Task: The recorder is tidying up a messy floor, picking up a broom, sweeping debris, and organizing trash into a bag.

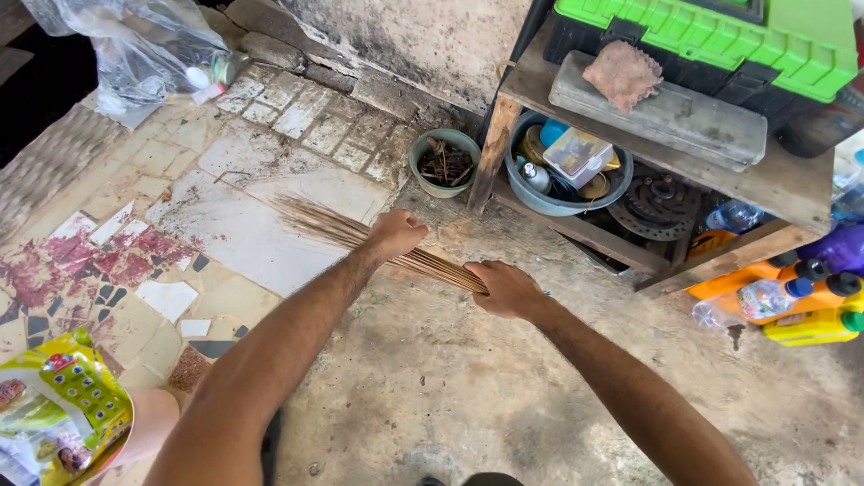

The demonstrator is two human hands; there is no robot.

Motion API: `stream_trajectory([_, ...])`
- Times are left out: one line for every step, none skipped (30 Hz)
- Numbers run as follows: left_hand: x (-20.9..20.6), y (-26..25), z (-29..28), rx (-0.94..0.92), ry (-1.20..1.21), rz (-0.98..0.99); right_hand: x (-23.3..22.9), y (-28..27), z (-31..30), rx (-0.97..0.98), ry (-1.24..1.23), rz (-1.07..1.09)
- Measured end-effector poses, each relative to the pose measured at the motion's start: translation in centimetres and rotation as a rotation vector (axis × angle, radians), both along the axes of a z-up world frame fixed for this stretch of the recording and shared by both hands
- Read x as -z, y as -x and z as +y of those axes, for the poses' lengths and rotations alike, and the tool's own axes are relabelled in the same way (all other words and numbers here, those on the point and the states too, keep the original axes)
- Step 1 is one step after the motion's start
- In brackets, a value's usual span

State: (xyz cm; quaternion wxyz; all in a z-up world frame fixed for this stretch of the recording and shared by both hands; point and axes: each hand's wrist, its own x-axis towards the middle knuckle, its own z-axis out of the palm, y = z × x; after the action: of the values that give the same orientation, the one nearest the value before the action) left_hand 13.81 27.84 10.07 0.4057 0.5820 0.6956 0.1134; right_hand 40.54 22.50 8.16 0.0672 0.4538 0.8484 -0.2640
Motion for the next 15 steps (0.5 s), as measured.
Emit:
stream_trajectory([0.8, 0.1, 0.7, -0.014, 0.04, -0.029, 0.6, 0.0, 0.0, 0.011, -0.014, 0.007])
stream_trajectory([1.5, 0.0, 1.5, -0.029, 0.076, -0.06, 1.1, -0.2, 0.1, 0.022, -0.031, 0.011])
stream_trajectory([2.0, -0.1, 2.1, -0.018, 0.08, -0.058, 1.0, -0.2, 0.1, 0.033, -0.028, 0.012])
stream_trajectory([2.4, -0.1, 2.9, -0.015, 0.075, -0.043, 1.0, -0.2, 0.2, 0.048, -0.034, 0.023])
stream_trajectory([2.8, -0.2, 3.8, -0.011, 0.069, -0.028, 0.9, -0.2, 0.3, 0.063, -0.041, 0.033])
stream_trajectory([2.6, -0.5, 4.4, 0.005, 0.072, -0.027, 1.0, -0.2, 0.5, 0.079, -0.038, 0.033])
stream_trajectory([2.5, -0.8, 5.0, -0.065, 0.096, -0.059, 1.1, -0.2, 0.7, 0.083, -0.033, 0.02])
stream_trajectory([2.4, -1.0, 5.6, -0.133, 0.122, -0.09, 1.3, -0.2, 0.9, 0.09, -0.025, 0.008])
stream_trajectory([3.9, -1.1, 6.8, -0.115, 0.127, -0.089, 2.0, -0.4, 1.4, 0.108, -0.021, 0.007])
stream_trajectory([5.4, -1.0, 7.8, -0.167, 0.142, -0.152, 2.8, -0.4, 1.9, 0.079, -0.068, 0.02])
stream_trajectory([7.0, -0.9, 8.9, -0.22, 0.158, -0.215, 3.7, -0.4, 2.5, 0.049, -0.116, 0.031])
stream_trajectory([8.7, -0.9, 9.9, -0.208, 0.167, -0.213, 3.5, -0.1, 2.8, 0.062, -0.108, 0.03])
stream_trajectory([10.5, -0.8, 11.0, -0.27, 0.102, -0.186, 3.3, 0.1, 3.1, 0.048, -0.139, 0.009])
stream_trajectory([12.2, -0.9, 12.2, -0.327, 0.031, -0.16, 3.0, 0.3, 3.5, 0.035, -0.173, -0.014])
stream_trajectory([11.8, -1.1, 12.5, -0.312, 0.038, -0.161, 3.1, 0.6, 3.9, 0.049, -0.168, -0.018])
